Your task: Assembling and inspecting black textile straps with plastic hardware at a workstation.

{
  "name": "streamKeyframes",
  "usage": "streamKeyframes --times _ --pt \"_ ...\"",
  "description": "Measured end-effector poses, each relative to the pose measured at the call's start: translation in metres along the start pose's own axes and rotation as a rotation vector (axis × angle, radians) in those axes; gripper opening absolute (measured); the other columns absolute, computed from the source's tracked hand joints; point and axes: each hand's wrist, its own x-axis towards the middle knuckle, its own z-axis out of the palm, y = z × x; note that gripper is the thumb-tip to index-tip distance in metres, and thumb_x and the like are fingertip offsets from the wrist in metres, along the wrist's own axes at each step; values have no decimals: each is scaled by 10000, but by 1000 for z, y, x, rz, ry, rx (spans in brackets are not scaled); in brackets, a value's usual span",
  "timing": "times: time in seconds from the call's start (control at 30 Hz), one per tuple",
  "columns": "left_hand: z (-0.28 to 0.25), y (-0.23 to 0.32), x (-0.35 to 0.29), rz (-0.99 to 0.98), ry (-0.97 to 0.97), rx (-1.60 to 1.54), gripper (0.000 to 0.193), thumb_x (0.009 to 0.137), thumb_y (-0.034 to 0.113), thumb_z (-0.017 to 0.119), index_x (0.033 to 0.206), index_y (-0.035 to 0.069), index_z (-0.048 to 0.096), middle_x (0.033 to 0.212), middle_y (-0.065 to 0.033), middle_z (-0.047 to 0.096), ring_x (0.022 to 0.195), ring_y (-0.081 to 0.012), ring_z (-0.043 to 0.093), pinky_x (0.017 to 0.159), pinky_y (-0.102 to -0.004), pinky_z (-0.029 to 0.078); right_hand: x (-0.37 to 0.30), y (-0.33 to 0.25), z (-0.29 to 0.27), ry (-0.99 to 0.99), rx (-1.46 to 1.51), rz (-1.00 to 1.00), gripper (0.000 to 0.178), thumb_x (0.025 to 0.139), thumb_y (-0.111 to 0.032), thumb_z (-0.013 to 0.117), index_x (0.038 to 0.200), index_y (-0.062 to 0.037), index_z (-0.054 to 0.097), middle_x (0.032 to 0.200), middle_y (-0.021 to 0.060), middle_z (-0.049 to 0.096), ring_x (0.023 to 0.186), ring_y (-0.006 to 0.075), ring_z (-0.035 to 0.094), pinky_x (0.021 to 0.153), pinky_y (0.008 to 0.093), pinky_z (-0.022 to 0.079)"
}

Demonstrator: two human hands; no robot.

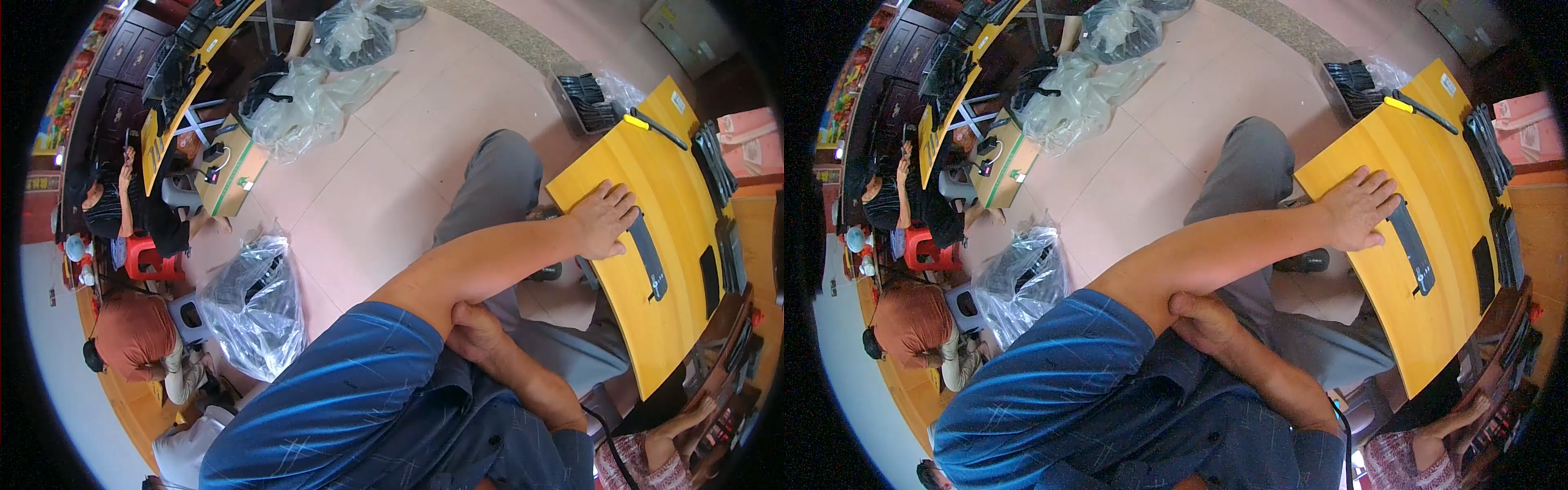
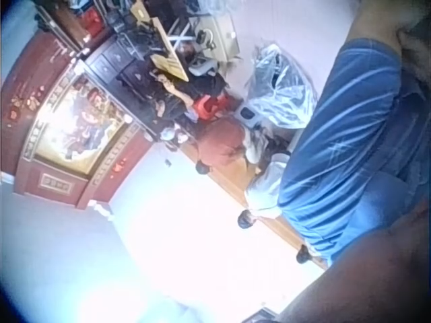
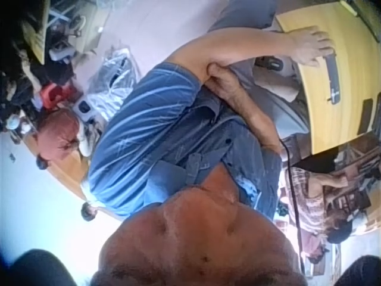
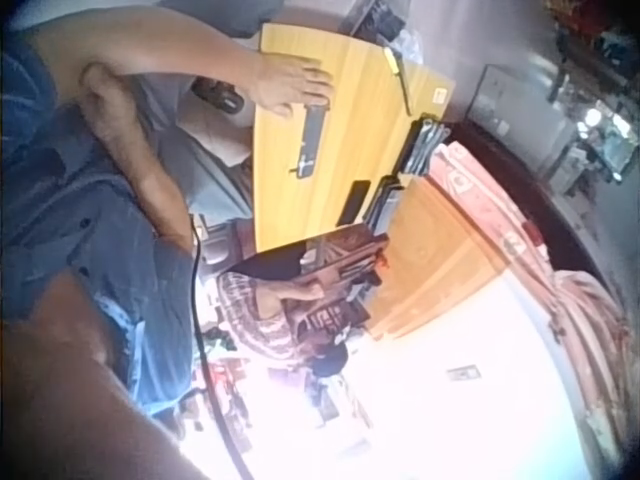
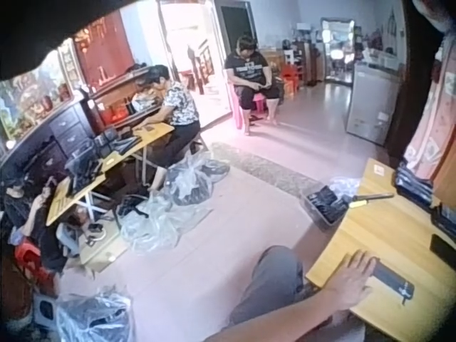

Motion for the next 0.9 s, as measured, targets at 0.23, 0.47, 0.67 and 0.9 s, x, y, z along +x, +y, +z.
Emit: streamKeyframes --times 0.23,0.47,0.67,0.9 --pt "3 0 0 -3 -3 -3 783 948 515 570 1525 7 422 1594 -212 364 1515 -389 252 1233 -560 167 -3 -3 1 -2 -49 -8 682 860 -292 838 1424 -41 547 1418 102 613 1337 285 556 1145 460 426" --pt "6 -3 0 -2 -10 -23 792 958 518 550 1547 13 396 1612 -214 341 1527 -392 231 1239 -558 155 -3 -7 -1 53 -47 -111 628 880 -249 811 1408 -35 547 1394 95 618 1330 266 551 1151 428 396" --pt "4 -2 2 0 -15 -5 791 964 518 543 1555 16 388 1611 -217 338 1528 -393 231 1237 -562 156 -1 -7 2 54 -84 -139 593 893 -261 800 1394 -40 573 1382 94 636 1320 269 565 1150 438 411" --pt "1 -2 0 3 -25 -12 790 960 513 557 1542 3 397 1606 -222 342 1520 -396 244 1229 -564 170 1 -14 4 34 -79 -134 567 895 -248 802 1383 -50 591 1384 81 639 1325 264 560 1156 443 397"
